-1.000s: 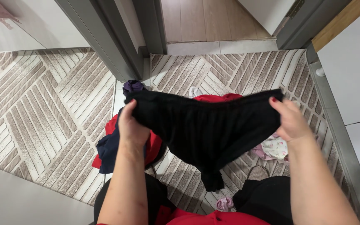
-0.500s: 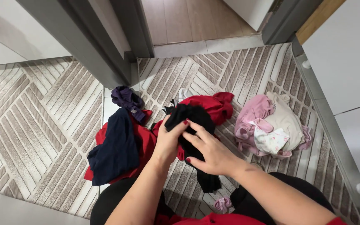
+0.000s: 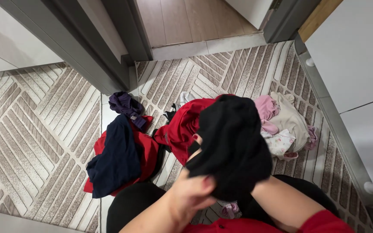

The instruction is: Sorting a pile of laundry on the floor and inspecting various garments.

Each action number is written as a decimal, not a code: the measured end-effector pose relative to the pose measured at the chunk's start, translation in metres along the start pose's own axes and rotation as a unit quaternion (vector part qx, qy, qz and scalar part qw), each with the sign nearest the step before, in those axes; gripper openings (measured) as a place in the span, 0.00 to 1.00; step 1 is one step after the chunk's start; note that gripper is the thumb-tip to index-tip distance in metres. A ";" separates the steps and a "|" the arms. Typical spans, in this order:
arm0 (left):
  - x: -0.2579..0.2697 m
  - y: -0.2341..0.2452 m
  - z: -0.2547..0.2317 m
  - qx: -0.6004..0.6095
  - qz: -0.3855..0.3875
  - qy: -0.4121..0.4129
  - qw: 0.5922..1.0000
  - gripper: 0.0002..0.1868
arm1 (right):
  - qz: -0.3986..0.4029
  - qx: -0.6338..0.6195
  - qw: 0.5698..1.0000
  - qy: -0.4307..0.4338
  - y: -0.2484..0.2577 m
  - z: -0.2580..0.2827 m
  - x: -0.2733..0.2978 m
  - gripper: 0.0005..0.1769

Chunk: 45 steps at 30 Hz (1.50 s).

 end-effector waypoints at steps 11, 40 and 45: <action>0.005 -0.005 -0.141 -0.037 0.035 -0.361 0.931 0.35 | -0.108 -0.329 0.871 -0.348 0.012 -0.110 -0.046 0.18; -0.119 0.137 -0.066 -0.539 -0.152 -0.270 0.783 0.21 | 0.059 -0.727 0.562 -0.391 0.049 -0.015 -0.050 0.28; -0.099 0.167 -0.120 -0.527 -0.322 -0.341 0.709 0.11 | 0.010 -0.516 0.764 -0.388 0.062 -0.059 -0.054 0.28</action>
Point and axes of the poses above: each hand's wrist, its own x-axis away from the middle knuckle, its own y-axis out of the back of the hand, z = x × y, the point moved 1 cm from there along -x, towards the middle knuckle, and after that the axes turned 10 degrees about -y, right-handed, at the moved point
